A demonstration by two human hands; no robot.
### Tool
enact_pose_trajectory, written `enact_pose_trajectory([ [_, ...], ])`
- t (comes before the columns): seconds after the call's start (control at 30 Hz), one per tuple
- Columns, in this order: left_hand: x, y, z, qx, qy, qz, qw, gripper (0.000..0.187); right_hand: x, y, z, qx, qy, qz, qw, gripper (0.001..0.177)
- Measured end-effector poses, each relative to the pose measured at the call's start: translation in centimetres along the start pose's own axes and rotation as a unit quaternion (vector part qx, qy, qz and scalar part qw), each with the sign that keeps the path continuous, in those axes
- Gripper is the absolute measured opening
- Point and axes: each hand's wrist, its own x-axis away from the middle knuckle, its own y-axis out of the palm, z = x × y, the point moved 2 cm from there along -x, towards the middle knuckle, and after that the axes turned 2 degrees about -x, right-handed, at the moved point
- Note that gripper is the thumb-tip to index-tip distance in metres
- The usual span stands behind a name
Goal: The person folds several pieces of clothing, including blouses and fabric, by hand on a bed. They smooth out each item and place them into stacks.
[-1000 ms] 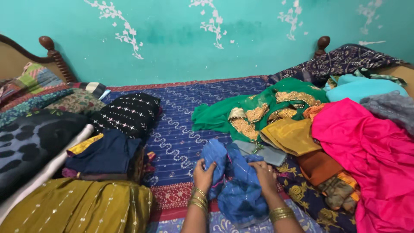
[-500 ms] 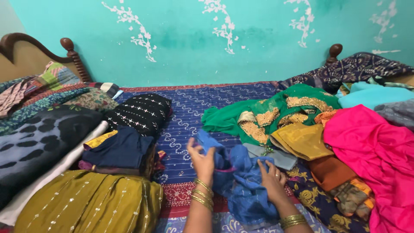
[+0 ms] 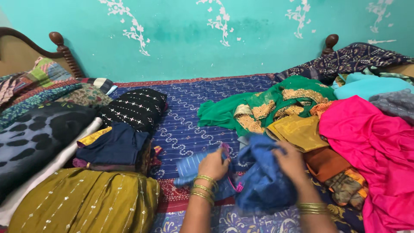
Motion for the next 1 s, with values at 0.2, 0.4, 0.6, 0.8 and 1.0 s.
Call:
enact_pose_trajectory([
  [0.2,-2.2,5.5,-3.6,-0.053,0.017,0.014,0.998,0.048,0.2,-9.3,-0.2,0.026,0.197,-0.318,0.927,0.031],
  [0.4,-2.6,10.3,-5.5,-0.201,0.089,0.058,0.974,0.062,-1.0,-10.1,-3.8,0.212,0.057,-0.089,0.972,0.051],
  [0.6,-1.4,8.4,-4.4,-0.182,0.035,-0.055,0.981,0.095,0.7,-2.0,-2.0,0.167,0.059,-0.176,0.968,0.072],
  [0.8,-0.6,5.8,-1.6,-0.139,-0.014,-0.115,0.983,0.098,2.7,0.4,-2.0,0.288,0.173,-0.319,0.886,0.092],
  [1.0,-0.8,6.1,-0.9,-0.137,0.021,-0.07,0.988,0.065,0.9,-3.0,0.4,0.069,0.146,-0.276,0.947,0.068],
])
